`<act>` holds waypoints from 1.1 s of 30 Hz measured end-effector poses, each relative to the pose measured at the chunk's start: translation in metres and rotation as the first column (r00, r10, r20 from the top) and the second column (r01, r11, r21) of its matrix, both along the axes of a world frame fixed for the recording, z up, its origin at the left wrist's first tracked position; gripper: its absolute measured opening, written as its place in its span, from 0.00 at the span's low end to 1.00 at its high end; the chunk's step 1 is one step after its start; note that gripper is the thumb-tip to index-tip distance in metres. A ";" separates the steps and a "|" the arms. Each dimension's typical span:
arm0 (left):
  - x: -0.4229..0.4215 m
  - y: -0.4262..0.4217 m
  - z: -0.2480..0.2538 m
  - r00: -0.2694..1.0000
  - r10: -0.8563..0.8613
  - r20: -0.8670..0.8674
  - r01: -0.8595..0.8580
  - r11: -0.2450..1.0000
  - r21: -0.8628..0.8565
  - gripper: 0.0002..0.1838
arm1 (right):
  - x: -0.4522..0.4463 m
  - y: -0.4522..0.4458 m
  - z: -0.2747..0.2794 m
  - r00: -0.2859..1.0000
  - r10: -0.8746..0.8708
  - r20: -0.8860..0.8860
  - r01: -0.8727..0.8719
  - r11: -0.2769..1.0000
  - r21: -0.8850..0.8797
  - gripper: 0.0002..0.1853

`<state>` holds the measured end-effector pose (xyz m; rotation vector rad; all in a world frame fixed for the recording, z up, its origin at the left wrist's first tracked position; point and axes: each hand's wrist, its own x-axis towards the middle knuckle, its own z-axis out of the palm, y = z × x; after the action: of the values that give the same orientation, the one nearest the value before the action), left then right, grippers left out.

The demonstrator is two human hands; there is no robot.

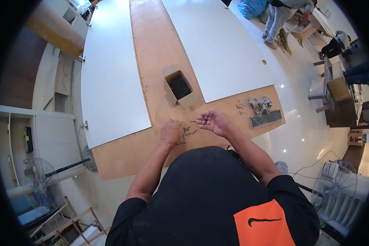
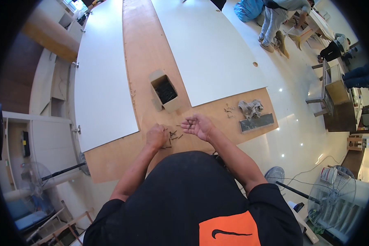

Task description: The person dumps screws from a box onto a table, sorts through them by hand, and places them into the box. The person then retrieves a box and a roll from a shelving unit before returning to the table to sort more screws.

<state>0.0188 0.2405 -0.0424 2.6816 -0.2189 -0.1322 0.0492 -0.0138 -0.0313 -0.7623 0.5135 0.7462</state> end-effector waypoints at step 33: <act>-0.036 0.004 -0.006 0.985 -0.048 0.168 0.064 0.994 -0.089 0.04 | -0.021 0.031 -0.020 -0.061 0.952 0.300 0.378 0.300 -0.876 0.05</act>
<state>-0.0169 0.2447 -0.0485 2.5945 -0.3442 0.0827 0.0281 0.0172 -0.0512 -2.4226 -1.0022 0.1652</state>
